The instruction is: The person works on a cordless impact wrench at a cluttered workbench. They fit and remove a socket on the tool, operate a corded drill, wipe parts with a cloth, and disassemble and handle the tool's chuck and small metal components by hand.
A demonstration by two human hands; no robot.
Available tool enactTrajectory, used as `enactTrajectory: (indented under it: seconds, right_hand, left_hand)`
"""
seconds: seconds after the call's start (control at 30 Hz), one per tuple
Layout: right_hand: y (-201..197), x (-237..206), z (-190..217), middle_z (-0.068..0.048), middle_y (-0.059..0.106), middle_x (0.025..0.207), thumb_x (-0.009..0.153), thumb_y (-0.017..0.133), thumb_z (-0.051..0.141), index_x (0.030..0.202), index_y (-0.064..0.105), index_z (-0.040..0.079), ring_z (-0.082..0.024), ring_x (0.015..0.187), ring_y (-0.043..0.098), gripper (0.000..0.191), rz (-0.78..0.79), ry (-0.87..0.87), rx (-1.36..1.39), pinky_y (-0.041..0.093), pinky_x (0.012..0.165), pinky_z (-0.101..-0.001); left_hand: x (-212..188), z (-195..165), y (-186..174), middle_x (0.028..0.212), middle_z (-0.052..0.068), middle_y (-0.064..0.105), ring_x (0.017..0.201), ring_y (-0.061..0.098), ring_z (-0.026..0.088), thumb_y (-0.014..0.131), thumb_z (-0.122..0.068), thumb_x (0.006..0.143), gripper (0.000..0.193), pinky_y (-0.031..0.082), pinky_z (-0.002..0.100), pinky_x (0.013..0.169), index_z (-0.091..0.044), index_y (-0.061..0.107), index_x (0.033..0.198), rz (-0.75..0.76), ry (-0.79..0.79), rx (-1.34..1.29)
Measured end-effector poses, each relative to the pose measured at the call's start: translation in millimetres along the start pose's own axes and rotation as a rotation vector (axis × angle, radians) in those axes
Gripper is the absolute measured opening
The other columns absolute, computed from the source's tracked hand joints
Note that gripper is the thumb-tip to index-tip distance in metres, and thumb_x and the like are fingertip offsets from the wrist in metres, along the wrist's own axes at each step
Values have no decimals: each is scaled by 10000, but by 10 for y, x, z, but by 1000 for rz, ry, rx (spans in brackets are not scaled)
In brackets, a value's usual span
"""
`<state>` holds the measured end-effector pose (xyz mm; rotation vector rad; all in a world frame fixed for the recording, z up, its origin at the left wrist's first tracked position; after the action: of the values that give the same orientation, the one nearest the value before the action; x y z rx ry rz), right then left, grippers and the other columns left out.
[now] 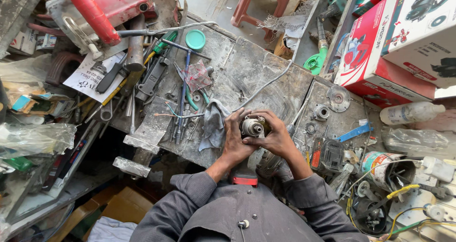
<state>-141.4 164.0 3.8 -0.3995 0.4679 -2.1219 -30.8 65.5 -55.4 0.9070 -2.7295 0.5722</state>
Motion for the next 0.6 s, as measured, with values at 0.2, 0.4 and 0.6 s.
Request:
enactTrajectory:
  seconds: [0.2,0.4,0.6]
  right_hand:
    - [14,-24,-116,-73,697,1145,657,965,229,1184,712,50,-169,1036,711,611,12,92,31,575,900,-305]
    - [42,-46,-195,-73,678,1171,634,908,101,1205,696,41,-174,1063,690,612,-4,67,72,555,927,-303]
    - [49,-14,-209,-80,691,1100,579,884,49,1132,719,28,-182,1013,692,578,-35,34,25,550,893,-305]
  left_hand:
    - [-22,50,-19,1454,172,521,1389,511,338,810,-191,700,980,403,440,1198,-69,340,1551,122,-146,-235]
    - [65,43,-133,1410,181,492,1357,481,324,693,-406,797,900,346,433,1180,-41,374,1554,202,-166,-409]
    - [142,-95,30,1217,143,586,1202,554,280,673,-397,897,562,423,410,1096,-17,605,1306,-19,-148,-270]
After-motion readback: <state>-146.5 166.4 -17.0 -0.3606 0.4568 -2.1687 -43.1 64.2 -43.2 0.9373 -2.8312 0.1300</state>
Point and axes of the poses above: each hand's wrist, its own x-axis towards the middle knuckle, its own y-axis out of the palm, z = x × y, the point moved 3 cm from there along x, towards the middle knuckle
